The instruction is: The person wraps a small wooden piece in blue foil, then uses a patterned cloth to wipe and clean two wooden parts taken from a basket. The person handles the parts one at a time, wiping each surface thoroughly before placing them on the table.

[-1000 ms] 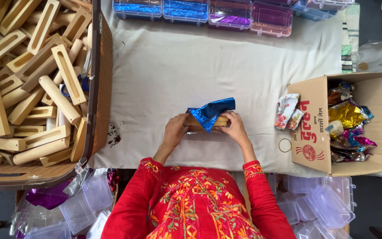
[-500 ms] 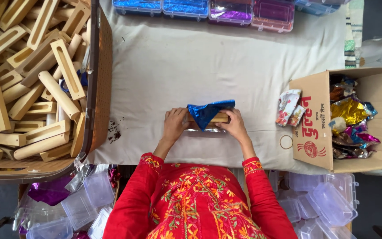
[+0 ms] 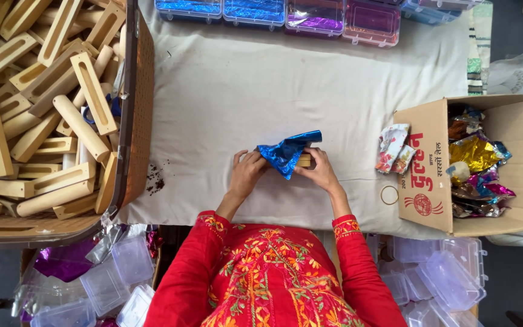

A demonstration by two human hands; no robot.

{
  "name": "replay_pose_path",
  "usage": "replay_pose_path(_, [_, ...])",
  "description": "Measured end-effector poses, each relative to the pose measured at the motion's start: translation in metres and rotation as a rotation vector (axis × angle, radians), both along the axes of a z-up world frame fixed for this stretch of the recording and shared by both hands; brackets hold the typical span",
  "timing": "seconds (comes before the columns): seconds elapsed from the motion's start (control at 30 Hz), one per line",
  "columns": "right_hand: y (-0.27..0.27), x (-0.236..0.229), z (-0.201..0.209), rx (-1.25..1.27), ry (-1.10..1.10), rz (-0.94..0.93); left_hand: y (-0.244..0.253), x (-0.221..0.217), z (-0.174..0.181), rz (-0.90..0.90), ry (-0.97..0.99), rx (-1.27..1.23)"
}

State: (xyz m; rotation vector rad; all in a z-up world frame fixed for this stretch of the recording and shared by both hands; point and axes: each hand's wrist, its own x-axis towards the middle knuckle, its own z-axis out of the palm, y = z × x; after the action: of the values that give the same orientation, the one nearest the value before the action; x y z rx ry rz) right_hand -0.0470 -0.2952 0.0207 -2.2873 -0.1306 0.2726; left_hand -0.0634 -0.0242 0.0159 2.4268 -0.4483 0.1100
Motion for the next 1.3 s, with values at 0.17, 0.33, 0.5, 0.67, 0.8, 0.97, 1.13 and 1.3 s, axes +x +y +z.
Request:
replay_pose_path(0.17, [0.000,-0.007,-0.003,0.114,0.019,-0.081,0.006,0.008,0.025,-0.028,0.044,-0.083])
replay_pose_path(0.33, [-0.005,-0.005,-0.019,0.064,-0.081,-0.119,0.004,0.015,0.036,-0.052,0.139,-0.067])
replay_pose_path(0.5, [0.009,-0.012,0.006,0.059,-0.060,-0.165,0.006,0.018,0.026,-0.063,0.106,-0.150])
replay_pose_path(0.67, [0.013,-0.005,0.002,0.123,0.042,-0.272,0.007,0.024,-0.028,-0.034,0.179,-0.005])
replay_pose_path(0.8, [0.004,-0.007,-0.023,0.091,-0.073,-0.200,0.006,0.020,-0.015,0.016,0.184,-0.010])
replay_pose_path(0.97, [-0.001,-0.008,-0.046,-0.011,-0.172,-0.099,0.007,0.019,-0.024,0.028,0.241,-0.048])
replay_pose_path(1.13, [0.000,-0.005,-0.040,-0.011,-0.075,-0.116,0.002,0.023,0.000,0.062,0.320,-0.054])
replay_pose_path(1.3, [0.005,-0.002,-0.027,-0.019,-0.030,-0.108,-0.005,0.018,0.040,-0.055,-0.002,-0.135])
